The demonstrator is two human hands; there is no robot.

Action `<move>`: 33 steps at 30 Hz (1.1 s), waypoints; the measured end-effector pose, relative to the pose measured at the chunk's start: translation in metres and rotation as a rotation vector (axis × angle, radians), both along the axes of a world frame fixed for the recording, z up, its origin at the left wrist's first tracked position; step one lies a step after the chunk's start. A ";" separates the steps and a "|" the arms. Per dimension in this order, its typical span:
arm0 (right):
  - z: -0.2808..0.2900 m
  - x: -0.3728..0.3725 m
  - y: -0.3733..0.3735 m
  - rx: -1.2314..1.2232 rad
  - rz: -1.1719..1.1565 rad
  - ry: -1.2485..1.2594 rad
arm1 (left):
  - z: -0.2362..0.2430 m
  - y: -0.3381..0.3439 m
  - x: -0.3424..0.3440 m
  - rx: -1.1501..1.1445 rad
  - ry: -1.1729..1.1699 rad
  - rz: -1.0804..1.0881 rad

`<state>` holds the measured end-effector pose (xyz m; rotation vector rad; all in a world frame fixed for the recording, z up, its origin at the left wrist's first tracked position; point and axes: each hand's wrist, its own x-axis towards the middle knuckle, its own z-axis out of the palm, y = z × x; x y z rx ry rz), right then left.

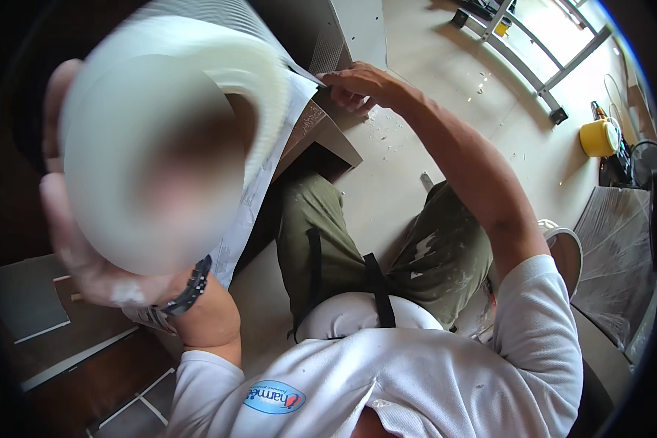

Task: The person applies mesh tape to a corner joint, cuts the tape with a utility knife, and then applies plaster over the mesh with a putty knife.

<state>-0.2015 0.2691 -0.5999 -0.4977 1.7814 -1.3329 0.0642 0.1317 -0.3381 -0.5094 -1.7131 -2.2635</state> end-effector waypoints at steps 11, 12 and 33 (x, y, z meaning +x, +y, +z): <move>-0.091 -0.007 -0.027 0.272 -0.239 0.507 | -0.157 0.068 -0.001 -0.285 -0.365 0.193; -0.098 -0.004 -0.026 0.256 -0.255 0.492 | -0.178 0.074 -0.002 -0.305 -0.376 0.221; -0.228 -0.005 -0.017 0.335 -0.143 0.457 | -0.405 0.103 -0.052 -0.540 -0.665 0.339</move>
